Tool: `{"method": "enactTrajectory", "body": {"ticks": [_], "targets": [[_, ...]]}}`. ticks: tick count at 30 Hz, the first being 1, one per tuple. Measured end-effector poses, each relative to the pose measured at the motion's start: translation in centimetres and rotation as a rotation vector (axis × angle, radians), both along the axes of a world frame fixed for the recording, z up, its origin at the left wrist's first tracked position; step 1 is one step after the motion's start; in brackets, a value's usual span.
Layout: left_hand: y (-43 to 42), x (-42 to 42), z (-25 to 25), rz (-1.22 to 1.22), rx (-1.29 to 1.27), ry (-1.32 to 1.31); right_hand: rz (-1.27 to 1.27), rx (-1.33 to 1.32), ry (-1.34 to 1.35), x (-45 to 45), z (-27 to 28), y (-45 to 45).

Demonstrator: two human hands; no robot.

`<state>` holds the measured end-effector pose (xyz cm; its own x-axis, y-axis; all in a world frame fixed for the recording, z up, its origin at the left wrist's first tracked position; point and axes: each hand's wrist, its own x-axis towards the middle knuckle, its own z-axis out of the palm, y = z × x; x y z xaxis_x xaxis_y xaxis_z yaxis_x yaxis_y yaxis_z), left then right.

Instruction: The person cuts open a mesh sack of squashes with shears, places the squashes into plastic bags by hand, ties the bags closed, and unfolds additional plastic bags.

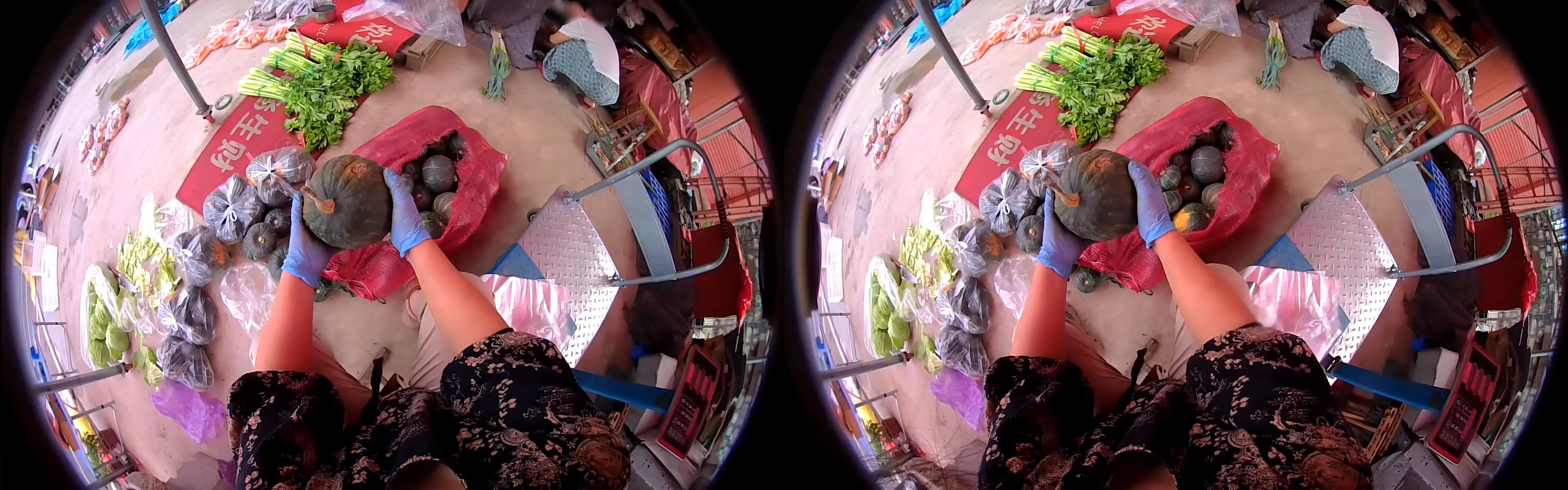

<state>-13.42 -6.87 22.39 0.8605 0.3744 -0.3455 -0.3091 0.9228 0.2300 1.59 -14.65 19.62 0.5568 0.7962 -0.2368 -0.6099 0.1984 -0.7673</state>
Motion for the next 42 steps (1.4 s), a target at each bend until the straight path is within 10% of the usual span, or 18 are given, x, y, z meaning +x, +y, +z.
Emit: {"method": "enactTrajectory", "body": {"ticks": [42], "targets": [[0.3,0.9,-2.8,0.097,0.346,0.073,0.032,0.013,0.379,0.3,2.2,-0.5]]}}
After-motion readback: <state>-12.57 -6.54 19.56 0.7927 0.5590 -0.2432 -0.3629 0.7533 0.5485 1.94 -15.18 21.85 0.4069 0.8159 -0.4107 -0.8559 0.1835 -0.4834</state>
